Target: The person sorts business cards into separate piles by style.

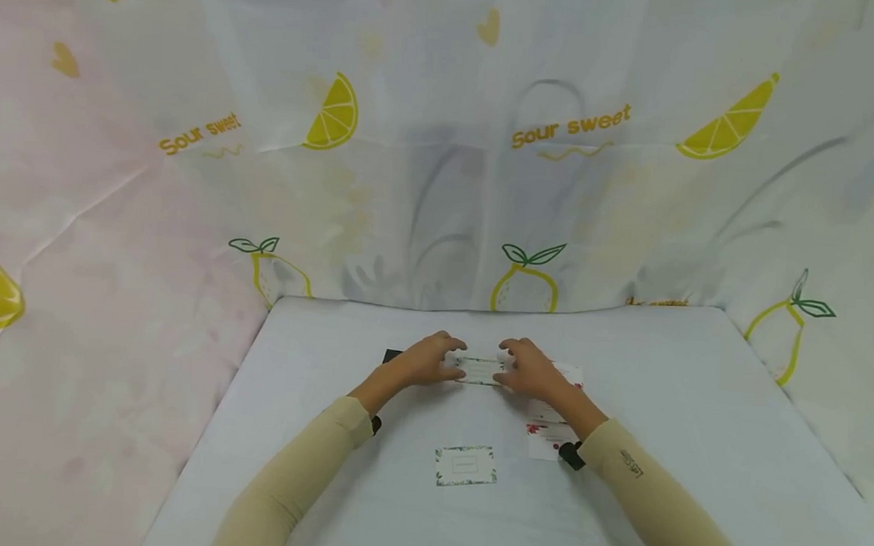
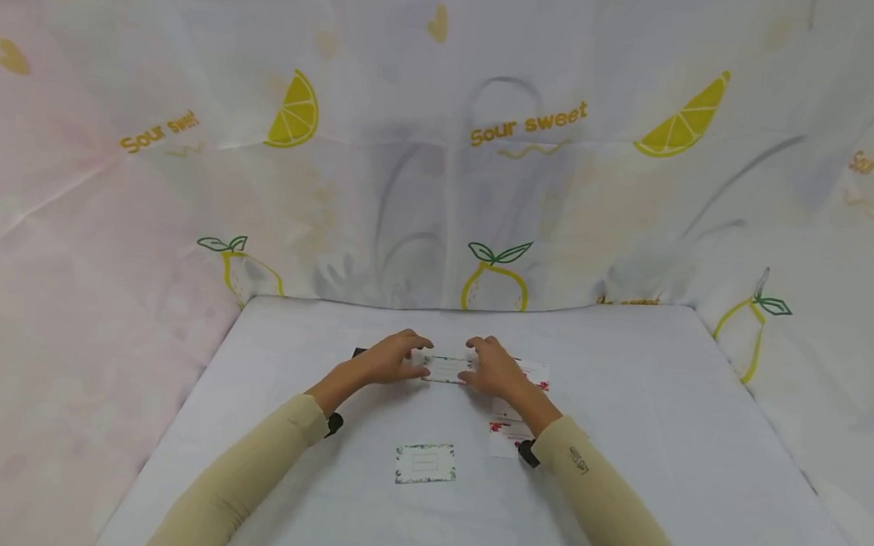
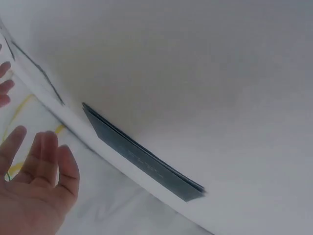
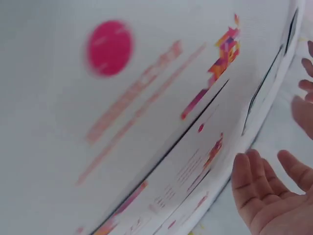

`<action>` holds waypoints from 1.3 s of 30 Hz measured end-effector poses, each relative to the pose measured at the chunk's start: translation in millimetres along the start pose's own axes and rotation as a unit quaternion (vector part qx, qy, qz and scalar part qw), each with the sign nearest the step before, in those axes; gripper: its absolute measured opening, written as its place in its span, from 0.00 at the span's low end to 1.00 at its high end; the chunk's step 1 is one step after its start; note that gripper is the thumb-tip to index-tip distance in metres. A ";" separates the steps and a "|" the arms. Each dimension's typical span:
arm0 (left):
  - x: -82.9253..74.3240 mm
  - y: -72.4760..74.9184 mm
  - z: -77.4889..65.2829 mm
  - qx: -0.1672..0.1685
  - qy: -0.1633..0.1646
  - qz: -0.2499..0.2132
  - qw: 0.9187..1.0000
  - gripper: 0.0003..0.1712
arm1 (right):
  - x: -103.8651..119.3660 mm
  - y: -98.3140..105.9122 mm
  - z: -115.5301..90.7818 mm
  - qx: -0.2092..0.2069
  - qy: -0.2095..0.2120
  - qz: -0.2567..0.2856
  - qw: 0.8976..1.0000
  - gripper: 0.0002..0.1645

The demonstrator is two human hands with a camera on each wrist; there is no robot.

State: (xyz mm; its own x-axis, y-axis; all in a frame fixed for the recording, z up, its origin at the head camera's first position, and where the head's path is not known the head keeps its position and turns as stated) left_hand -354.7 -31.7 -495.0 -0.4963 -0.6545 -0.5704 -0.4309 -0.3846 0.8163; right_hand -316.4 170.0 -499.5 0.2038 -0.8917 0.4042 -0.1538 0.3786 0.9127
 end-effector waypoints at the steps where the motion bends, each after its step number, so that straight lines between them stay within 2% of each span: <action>1: -0.8 1.0 -3.7 -0.004 -0.005 0.008 1.000 0.33 | -1.2 2.0 -3.5 -0.013 0.008 -0.002 1.000 0.38; 4: -1.3 3.8 -16.2 -0.014 -0.014 0.047 0.999 0.36 | -6.7 8.1 -16.0 -0.055 0.038 -0.025 0.997 0.42; 8: 4.3 4.9 -34.4 -0.022 -0.009 0.088 0.996 0.42 | -18.1 14.2 -35.1 -0.100 0.067 -0.062 0.991 0.49; 14: 18.8 1.1 -56.6 -0.004 0.006 0.139 0.990 0.48 | -41.0 18.7 -60.3 -0.125 0.079 -0.091 0.985 0.54; 22: 31.6 1.4 -76.0 0.000 0.022 0.156 0.988 0.48 | -65.1 20.1 -87.8 -0.083 0.050 -0.109 0.989 0.57; 28: 36.6 6.8 -89.0 -0.005 0.032 0.139 0.990 0.46 | -79.7 22.9 -103.5 -0.082 0.041 -0.122 0.988 0.58; 37: 37.1 5.8 -98.4 -0.018 0.020 0.128 0.991 0.47 | -96.7 26.1 -123.9 -0.065 0.018 -0.127 0.990 0.58; 39: 36.3 4.2 -100.1 -0.020 0.018 0.113 0.993 0.48 | -96.9 25.7 -127.2 -0.066 0.019 -0.127 0.990 0.58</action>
State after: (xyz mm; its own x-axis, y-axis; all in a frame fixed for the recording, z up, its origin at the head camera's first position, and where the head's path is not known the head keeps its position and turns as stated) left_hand -299.1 -122.2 -503.2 -0.5495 -0.7500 -0.3682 -0.2807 -0.2494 0.9268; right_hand -217.2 297.8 -507.6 0.2567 -0.9530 0.1608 0.0348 0.1754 0.9839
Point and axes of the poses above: each hand's wrist, its own z-axis towards the middle knuckle, its own y-axis out of the back of the hand, x = y × z, the point moved 4 cm from there along z, towards the middle knuckle, and after that the axes turned 9 degrees about -z, right-handed, at the moved point
